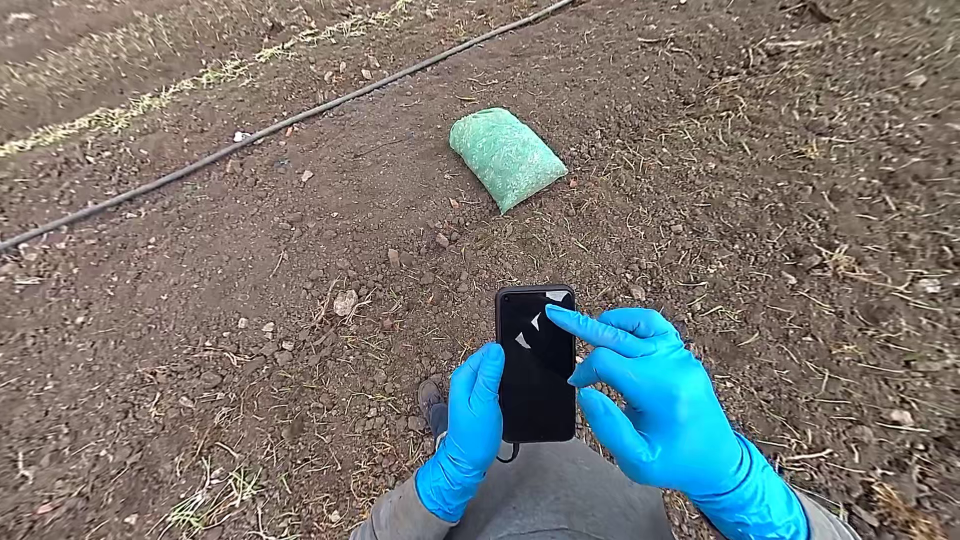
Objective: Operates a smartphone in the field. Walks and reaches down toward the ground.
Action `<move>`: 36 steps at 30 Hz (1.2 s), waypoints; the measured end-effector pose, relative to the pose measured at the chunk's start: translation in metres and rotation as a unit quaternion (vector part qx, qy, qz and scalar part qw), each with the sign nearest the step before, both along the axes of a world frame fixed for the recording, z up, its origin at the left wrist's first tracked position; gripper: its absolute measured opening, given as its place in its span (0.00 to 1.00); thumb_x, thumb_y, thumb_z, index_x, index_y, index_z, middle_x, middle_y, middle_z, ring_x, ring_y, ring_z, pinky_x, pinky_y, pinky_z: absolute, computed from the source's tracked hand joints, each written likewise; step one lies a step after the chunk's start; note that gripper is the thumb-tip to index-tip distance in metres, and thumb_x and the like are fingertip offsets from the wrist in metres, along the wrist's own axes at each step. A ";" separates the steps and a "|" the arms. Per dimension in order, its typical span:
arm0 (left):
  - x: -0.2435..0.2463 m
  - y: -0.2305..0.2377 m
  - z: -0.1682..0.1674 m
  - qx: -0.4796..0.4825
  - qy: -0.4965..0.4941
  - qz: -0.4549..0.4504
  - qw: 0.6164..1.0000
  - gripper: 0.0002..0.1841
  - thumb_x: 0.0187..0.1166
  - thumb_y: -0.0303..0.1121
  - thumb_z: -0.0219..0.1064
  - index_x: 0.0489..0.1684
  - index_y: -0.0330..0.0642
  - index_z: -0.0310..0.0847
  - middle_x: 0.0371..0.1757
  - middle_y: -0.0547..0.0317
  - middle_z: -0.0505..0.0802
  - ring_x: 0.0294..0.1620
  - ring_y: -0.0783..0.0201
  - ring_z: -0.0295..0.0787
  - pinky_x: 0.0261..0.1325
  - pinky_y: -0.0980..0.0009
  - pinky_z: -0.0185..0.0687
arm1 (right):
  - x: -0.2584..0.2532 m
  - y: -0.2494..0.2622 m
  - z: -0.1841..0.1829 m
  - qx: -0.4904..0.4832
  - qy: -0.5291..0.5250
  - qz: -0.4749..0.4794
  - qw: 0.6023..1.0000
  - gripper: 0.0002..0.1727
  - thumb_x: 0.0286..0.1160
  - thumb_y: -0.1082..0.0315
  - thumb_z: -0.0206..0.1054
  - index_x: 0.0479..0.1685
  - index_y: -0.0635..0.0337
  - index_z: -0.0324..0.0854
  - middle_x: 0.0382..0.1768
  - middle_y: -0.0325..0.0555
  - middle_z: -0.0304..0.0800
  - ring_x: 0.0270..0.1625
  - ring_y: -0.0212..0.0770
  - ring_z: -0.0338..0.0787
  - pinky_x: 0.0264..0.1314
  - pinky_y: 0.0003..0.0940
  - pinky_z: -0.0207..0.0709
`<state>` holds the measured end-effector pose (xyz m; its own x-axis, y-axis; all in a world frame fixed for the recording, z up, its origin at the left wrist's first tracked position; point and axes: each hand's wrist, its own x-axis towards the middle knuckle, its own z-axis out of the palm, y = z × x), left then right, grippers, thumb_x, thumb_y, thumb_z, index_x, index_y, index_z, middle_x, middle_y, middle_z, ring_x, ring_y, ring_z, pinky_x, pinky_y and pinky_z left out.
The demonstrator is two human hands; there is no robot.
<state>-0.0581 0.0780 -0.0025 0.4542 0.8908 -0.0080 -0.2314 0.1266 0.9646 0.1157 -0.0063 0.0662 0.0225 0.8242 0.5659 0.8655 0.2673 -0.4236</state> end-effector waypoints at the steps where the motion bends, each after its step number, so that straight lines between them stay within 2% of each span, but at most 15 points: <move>1: 0.001 0.000 -0.001 0.000 -0.001 0.000 1.000 0.25 0.95 0.41 0.46 0.42 0.36 0.89 0.36 0.49 0.95 0.39 0.60 0.96 0.48 0.61 0.95 | 0.000 -0.002 0.000 0.002 0.005 -0.004 1.000 0.26 0.82 0.52 0.49 0.17 0.47 0.83 0.74 0.35 0.87 0.67 0.36 0.83 0.65 0.40 0.67; 4: 0.002 -0.001 -0.002 0.003 -0.003 -0.004 1.000 0.24 0.95 0.41 0.46 0.43 0.36 0.89 0.37 0.49 0.95 0.40 0.60 0.96 0.50 0.61 0.95 | 0.003 -0.009 -0.001 0.005 0.019 -0.017 1.000 0.26 0.83 0.53 0.48 0.16 0.47 0.81 0.72 0.35 0.88 0.68 0.36 0.83 0.67 0.40 0.68; 14: 0.007 0.000 -0.002 -0.007 0.005 -0.003 1.000 0.24 0.95 0.41 0.45 0.44 0.37 0.89 0.37 0.49 0.95 0.41 0.60 0.96 0.50 0.60 0.95 | 0.006 -0.029 -0.018 -0.016 0.018 -0.029 0.999 0.27 0.84 0.51 0.46 0.16 0.46 0.80 0.69 0.33 0.91 0.65 0.37 0.84 0.63 0.39 0.68; 24: 0.013 -0.005 0.002 0.011 0.005 -0.029 0.999 0.24 0.95 0.41 0.46 0.41 0.36 0.89 0.35 0.50 0.95 0.38 0.61 0.96 0.48 0.62 0.95 | 0.004 -0.012 -0.011 -0.050 -0.018 -0.023 0.998 0.25 0.82 0.50 0.50 0.17 0.46 0.82 0.74 0.32 0.87 0.66 0.39 0.83 0.60 0.43 0.69; 29: 0.012 -0.002 0.000 0.009 0.014 -0.021 1.000 0.25 0.95 0.42 0.47 0.41 0.37 0.89 0.35 0.50 0.95 0.38 0.61 0.96 0.48 0.62 0.95 | 0.012 -0.017 -0.004 0.006 0.023 -0.020 1.000 0.26 0.84 0.53 0.46 0.20 0.47 0.84 0.75 0.34 0.86 0.70 0.35 0.82 0.69 0.38 0.66; 32: 0.012 0.000 0.000 0.002 0.017 -0.013 1.000 0.25 0.95 0.43 0.46 0.42 0.38 0.89 0.36 0.50 0.95 0.38 0.60 0.96 0.48 0.61 0.95 | 0.016 -0.019 -0.006 0.017 0.029 -0.029 0.999 0.28 0.85 0.53 0.46 0.17 0.48 0.83 0.72 0.37 0.88 0.68 0.35 0.83 0.68 0.38 0.67; 36: 0.013 0.002 0.001 0.002 0.014 -0.012 1.000 0.25 0.95 0.42 0.46 0.41 0.38 0.89 0.36 0.50 0.95 0.39 0.60 0.96 0.48 0.61 0.95 | 0.013 -0.022 -0.013 0.000 0.037 -0.034 0.999 0.27 0.85 0.52 0.46 0.16 0.47 0.82 0.72 0.35 0.88 0.68 0.34 0.83 0.69 0.38 0.68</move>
<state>-0.0451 0.0799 -0.0011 0.4759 0.8793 -0.0183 -0.2003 0.1286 0.9712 0.1289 -0.0288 0.0529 0.1210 0.8187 0.5613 0.8479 0.2088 -0.4873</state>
